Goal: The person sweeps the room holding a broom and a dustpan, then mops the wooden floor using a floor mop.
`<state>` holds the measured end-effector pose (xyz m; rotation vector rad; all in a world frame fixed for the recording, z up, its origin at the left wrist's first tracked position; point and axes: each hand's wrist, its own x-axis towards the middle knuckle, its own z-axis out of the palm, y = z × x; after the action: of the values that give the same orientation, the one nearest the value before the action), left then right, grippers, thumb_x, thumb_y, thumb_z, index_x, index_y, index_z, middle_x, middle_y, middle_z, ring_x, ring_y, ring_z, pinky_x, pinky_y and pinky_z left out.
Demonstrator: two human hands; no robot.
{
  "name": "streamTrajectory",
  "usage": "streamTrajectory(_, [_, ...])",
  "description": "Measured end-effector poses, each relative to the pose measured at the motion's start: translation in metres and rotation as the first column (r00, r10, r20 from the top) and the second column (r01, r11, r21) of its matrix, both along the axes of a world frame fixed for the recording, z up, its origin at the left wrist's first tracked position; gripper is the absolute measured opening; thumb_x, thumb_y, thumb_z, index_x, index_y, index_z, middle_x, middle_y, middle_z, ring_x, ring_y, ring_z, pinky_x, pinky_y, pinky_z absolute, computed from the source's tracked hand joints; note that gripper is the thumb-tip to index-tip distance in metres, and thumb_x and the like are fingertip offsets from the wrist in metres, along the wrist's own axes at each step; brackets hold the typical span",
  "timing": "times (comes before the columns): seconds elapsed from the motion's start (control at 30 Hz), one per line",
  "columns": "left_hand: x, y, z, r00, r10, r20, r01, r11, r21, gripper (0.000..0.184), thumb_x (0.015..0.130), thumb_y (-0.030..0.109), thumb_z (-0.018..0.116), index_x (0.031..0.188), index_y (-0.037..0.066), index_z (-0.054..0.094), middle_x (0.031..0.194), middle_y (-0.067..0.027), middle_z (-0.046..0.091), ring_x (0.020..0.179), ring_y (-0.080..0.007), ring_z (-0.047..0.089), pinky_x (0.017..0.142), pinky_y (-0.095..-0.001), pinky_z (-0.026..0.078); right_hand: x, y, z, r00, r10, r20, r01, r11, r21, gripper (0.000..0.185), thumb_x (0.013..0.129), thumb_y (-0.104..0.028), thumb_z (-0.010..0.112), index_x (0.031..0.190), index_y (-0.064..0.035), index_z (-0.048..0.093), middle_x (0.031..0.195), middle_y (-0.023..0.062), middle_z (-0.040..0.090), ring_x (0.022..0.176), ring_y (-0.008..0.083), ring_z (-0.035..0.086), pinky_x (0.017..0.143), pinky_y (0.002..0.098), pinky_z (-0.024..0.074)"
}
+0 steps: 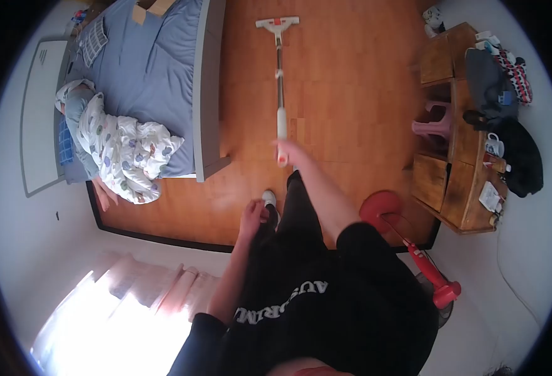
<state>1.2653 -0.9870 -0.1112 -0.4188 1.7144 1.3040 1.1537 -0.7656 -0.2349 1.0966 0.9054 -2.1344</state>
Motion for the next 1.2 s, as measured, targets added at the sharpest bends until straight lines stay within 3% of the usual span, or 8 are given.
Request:
streamTrajectory(0.17, [0.016,-0.011,0.025,0.956,0.189,0.226,-0.184,0.982,-0.042,0.033,0.089,0.031,0.047,0.113,0.009,0.043,0.095,-0.0089,0.051,0.077,-0.0184,0.055,0.062,-0.0311,0.05,0.166,-0.126,0.087,0.998,0.058,0.021,-0.055,0.993,-0.102,0.029,0.086,-0.034,0.049,0.082,-0.0059,0.056,0.071,0.0084,0.059,0.059,0.0197,0.057,0.045,0.0323,0.0456])
streamTrajectory(0.23, [0.045,-0.034,0.056,0.968,0.078,0.238,-0.096,0.993,0.066,0.034,0.088,0.03,0.049,0.112,0.008,0.041,0.09,-0.0099,0.05,0.079,-0.0196,0.055,0.055,-0.0307,0.05,0.231,-0.179,0.061,0.708,0.635,-0.308,-0.55,0.77,0.323,0.039,0.092,-0.035,0.034,0.095,-0.0011,0.054,0.086,0.0151,0.06,0.076,0.0247,0.06,0.062,0.0347,0.0494])
streamTrajectory(0.3, [0.087,-0.078,0.034,0.985,-0.007,0.174,-0.004,0.998,0.066,0.027,0.088,0.026,0.051,0.103,0.005,0.042,0.081,-0.008,0.051,0.069,-0.0148,0.053,0.049,-0.0301,0.043,0.261,-0.187,0.136,0.574,0.756,-0.314,-0.507,0.63,0.588,0.047,0.093,-0.033,0.024,0.103,0.0023,0.052,0.103,0.0206,0.057,0.097,0.0289,0.056,0.083,0.0353,0.044])
streamTrajectory(0.43, [0.13,-0.126,0.081,0.968,-0.203,0.146,0.212,0.976,-0.044,0.025,0.085,0.018,0.053,0.1,0.006,0.038,0.064,-0.0078,0.05,0.046,-0.0155,0.05,0.038,-0.0285,0.04,0.28,-0.183,0.199,0.186,0.902,-0.388,-0.805,0.367,0.466,0.044,0.091,-0.038,0.031,0.118,-0.0087,0.05,0.118,0.0186,0.052,0.108,0.0313,0.049,0.092,0.0361,0.0379])
streamTrajectory(0.6, [0.193,-0.15,0.129,0.948,-0.27,0.17,0.286,0.955,-0.078,0.04,0.077,0.005,0.046,0.115,0.005,0.033,0.056,-0.0083,0.05,0.041,-0.0166,0.05,0.035,-0.0299,0.04,0.337,-0.191,0.216,-0.106,0.9,-0.422,-0.711,0.228,0.665,0.04,0.088,-0.037,0.04,0.114,-0.009,0.054,0.11,0.0168,0.056,0.101,0.0289,0.054,0.088,0.0363,0.0406])
streamTrajectory(0.8, [0.3,-0.184,0.171,0.904,-0.277,0.326,0.333,0.934,-0.131,0.058,0.074,-0.001,0.048,0.125,0.012,0.025,0.054,-0.0071,0.048,0.04,-0.0157,0.048,0.032,-0.0285,0.036,0.38,-0.078,0.187,0.684,0.584,-0.438,-0.398,0.801,0.446,0.022,0.086,-0.025,0.052,0.092,-0.0053,0.058,0.081,0.0058,0.063,0.075,0.013,0.06,0.068,0.0268,0.0461])
streamTrajectory(1.07, [0.462,-0.146,0.246,0.738,-0.459,0.495,0.637,0.716,-0.286,0.06,0.074,0.001,0.05,0.125,0.01,0.019,0.058,-0.0078,0.05,0.042,-0.017,0.054,0.029,-0.0285,0.04,0.543,0.119,0.183,0.958,0.02,-0.286,0.107,0.901,0.42,0.018,0.088,-0.021,0.048,0.088,-0.0051,0.058,0.079,0.004,0.061,0.07,0.0102,0.059,0.059,0.0229,0.0463])
streamTrajectory(1.2, [0.513,-0.108,0.257,0.871,-0.398,0.289,0.485,0.796,-0.364,0.045,0.074,-0.002,0.048,0.116,0.008,0.038,0.059,-0.0072,0.048,0.04,-0.0162,0.051,0.029,-0.0283,0.038,0.629,0.15,0.19,0.957,-0.229,-0.178,0.285,0.859,0.426,0.017,0.085,-0.021,0.05,0.089,-0.0065,0.059,0.079,0.0035,0.062,0.07,0.0128,0.06,0.062,0.0262,0.0485])
